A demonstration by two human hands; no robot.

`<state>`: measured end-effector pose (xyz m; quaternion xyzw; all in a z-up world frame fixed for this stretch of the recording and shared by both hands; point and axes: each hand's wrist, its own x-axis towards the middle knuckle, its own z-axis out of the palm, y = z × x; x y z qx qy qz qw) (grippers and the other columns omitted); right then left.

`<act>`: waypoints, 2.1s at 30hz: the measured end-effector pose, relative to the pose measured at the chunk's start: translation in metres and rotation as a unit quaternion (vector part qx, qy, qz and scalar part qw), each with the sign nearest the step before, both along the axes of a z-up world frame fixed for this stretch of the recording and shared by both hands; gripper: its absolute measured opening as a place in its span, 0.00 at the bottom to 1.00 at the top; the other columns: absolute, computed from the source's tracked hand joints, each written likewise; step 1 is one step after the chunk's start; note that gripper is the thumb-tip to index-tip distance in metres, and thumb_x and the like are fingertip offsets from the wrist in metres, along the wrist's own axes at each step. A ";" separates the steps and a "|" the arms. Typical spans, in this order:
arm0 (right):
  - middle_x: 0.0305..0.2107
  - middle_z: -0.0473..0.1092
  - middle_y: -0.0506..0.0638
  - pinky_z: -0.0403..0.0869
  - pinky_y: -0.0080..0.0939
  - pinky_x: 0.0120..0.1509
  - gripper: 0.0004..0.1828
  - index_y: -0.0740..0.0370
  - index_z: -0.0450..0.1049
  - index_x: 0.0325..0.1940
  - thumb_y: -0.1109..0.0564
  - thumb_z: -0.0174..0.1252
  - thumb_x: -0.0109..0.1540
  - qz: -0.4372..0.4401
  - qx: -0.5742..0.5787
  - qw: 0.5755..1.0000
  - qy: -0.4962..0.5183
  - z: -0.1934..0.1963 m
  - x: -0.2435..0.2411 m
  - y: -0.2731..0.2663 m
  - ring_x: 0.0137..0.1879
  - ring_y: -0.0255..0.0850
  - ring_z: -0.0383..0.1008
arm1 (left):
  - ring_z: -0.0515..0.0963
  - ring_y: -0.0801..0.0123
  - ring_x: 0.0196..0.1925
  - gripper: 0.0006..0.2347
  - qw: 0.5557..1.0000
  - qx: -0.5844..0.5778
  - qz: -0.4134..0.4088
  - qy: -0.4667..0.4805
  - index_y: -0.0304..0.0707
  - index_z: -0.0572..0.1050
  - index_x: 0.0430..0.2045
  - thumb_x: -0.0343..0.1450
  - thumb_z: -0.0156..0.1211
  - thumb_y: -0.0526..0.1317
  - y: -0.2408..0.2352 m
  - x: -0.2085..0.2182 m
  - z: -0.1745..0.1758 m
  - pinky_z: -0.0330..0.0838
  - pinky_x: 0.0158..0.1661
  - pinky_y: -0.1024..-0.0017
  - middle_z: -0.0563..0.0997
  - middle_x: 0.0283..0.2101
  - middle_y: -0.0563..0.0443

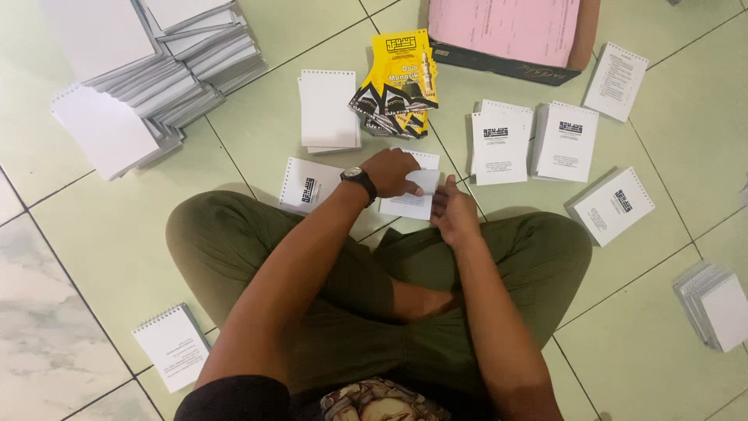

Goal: The person sits on the floor and organizes stacks of spiral-bound notebooks. They pick up notebooks, flip through the pages, and arrange them into neat piles on the tiled floor.

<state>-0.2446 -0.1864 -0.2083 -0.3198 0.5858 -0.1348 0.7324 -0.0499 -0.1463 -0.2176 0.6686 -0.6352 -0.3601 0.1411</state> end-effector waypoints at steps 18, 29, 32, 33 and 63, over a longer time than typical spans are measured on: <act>0.33 0.68 0.49 0.77 0.42 0.37 0.25 0.62 0.71 0.48 0.37 0.42 0.74 0.012 -0.025 1.000 -0.004 -0.029 -0.001 -0.004 0.37 0.42 0.74 | 0.83 0.40 0.50 0.22 0.999 0.044 -0.007 -0.019 0.38 0.79 0.51 0.75 0.53 0.57 -0.010 -0.003 -0.012 0.78 0.50 0.48 0.83 0.43 0.32; 0.31 0.68 0.50 0.77 0.43 0.37 0.24 0.64 0.71 0.46 0.40 0.46 0.73 -0.012 -0.025 1.000 -0.003 -0.013 0.003 -0.001 0.35 0.44 0.74 | 0.82 0.37 0.50 0.23 0.999 0.038 -0.010 -0.026 0.35 0.78 0.52 0.77 0.45 0.55 -0.010 -0.003 -0.008 0.77 0.51 0.46 0.83 0.44 0.30; 0.32 0.69 0.51 0.77 0.44 0.38 0.23 0.64 0.71 0.45 0.40 0.46 0.73 -0.013 -0.023 1.000 -0.011 -0.007 0.004 0.000 0.36 0.45 0.74 | 0.82 0.35 0.51 0.23 0.999 0.030 -0.022 -0.033 0.33 0.77 0.53 0.78 0.43 0.54 -0.006 -0.003 -0.004 0.76 0.52 0.45 0.82 0.45 0.28; 0.31 0.69 0.51 0.77 0.45 0.37 0.24 0.64 0.71 0.45 0.40 0.47 0.73 -0.015 -0.023 1.000 -0.010 -0.002 0.003 0.001 0.35 0.46 0.75 | 0.81 0.35 0.51 0.24 0.999 0.025 -0.021 -0.031 0.32 0.77 0.53 0.78 0.42 0.54 -0.004 -0.002 -0.005 0.76 0.53 0.45 0.82 0.46 0.28; 0.41 0.73 0.63 0.78 0.52 0.46 0.27 0.78 0.68 0.61 0.69 0.62 0.57 0.030 -0.126 0.991 0.014 -0.033 -0.009 0.008 0.47 0.51 0.77 | 0.85 0.50 0.38 0.17 0.992 -0.037 -0.087 -0.085 0.41 0.69 0.58 0.77 0.52 0.48 0.008 -0.013 -0.007 0.81 0.40 0.52 0.83 0.35 0.41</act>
